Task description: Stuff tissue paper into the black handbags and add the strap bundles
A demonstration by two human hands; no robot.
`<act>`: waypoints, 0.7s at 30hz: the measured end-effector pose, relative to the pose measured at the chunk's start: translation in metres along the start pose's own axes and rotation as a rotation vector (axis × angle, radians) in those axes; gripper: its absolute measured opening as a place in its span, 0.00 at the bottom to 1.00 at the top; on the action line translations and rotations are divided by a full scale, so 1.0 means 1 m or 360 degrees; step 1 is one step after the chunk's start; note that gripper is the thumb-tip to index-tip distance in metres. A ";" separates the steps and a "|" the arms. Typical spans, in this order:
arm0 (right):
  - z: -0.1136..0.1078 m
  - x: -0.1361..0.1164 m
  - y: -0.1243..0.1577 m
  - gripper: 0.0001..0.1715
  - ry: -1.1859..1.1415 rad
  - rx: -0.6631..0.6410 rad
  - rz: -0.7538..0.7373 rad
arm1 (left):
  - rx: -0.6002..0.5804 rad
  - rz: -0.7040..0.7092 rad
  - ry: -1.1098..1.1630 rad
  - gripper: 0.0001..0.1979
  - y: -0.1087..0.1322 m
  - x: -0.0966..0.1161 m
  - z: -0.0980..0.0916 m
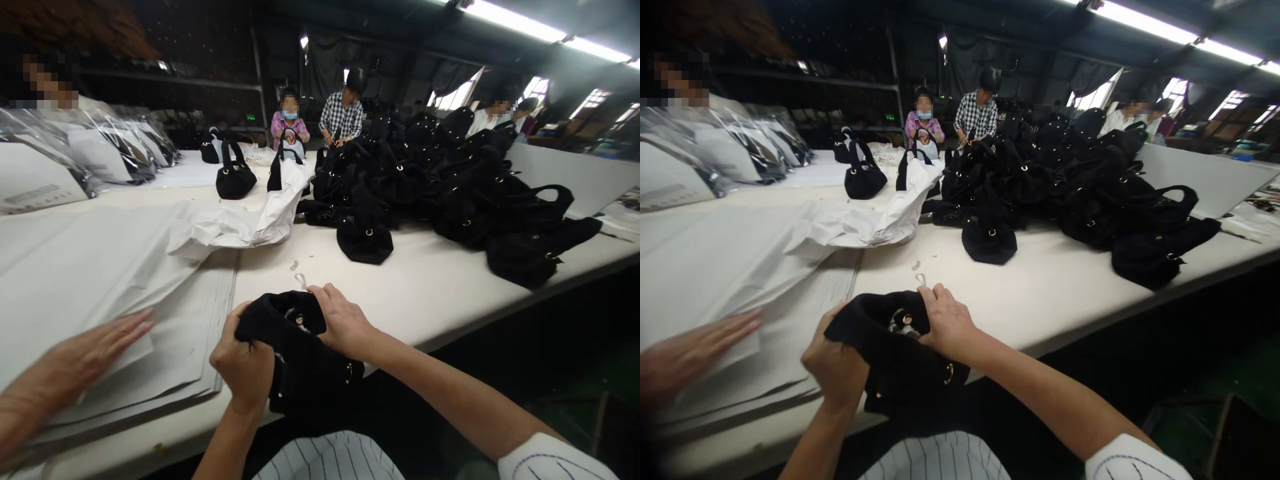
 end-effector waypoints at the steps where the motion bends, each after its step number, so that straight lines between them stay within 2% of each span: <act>1: 0.000 0.003 -0.003 0.52 -0.0005 -0.0114 0.0034 | 0.0153 -0.0128 0.0010 0.14 0.007 0.024 0.006; 3: -0.004 0.012 -0.008 0.57 -0.0047 -0.0299 0.0069 | 0.0265 -0.0266 0.0104 0.11 0.014 0.052 0.015; 4: -0.008 0.018 -0.010 0.56 -0.0097 -0.0344 0.0082 | 0.0297 -0.0314 0.0125 0.11 0.013 0.055 0.015; 5: -0.014 0.024 -0.013 0.53 -0.0176 -0.0343 0.0096 | 0.0291 -0.0343 0.0134 0.10 0.011 0.053 0.013; 7: -0.031 0.037 -0.023 0.42 -0.0407 -0.0208 0.0103 | 0.0216 -0.0392 0.0100 0.10 0.007 0.042 0.005; 9: -0.049 0.050 -0.038 0.31 -0.0658 0.0031 0.0089 | 0.0054 -0.0435 0.0064 0.11 0.009 0.035 -0.002; 11: -0.061 0.063 -0.059 0.27 -0.0896 0.0170 0.0120 | -0.0185 -0.0433 0.0070 0.10 0.018 0.041 -0.003; 15: -0.065 0.079 -0.088 0.27 -0.1205 0.0026 0.0261 | -0.0585 -0.0361 0.0107 0.04 0.029 0.067 0.007; 17: -0.070 0.078 -0.080 0.28 -0.1324 0.0037 0.0198 | -0.0607 -0.0269 0.0031 0.05 0.023 0.073 0.011; 18: -0.075 0.075 -0.068 0.27 -0.1403 0.0140 0.0115 | -0.0561 -0.0208 -0.0026 0.06 0.019 0.075 0.012; 21: -0.095 0.060 -0.012 0.13 -0.1472 0.0703 -0.0265 | -0.0285 0.0015 -0.0118 0.03 0.011 0.083 0.012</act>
Point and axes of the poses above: each hand's wrist, its own y-axis away from the middle knuckle, its own z-axis out of the palm, x = y × z, the point moved 4 cm from there along -y, towards the middle knuckle, and after that the axes turned 10 degrees about -y, right-handed, at the moved point
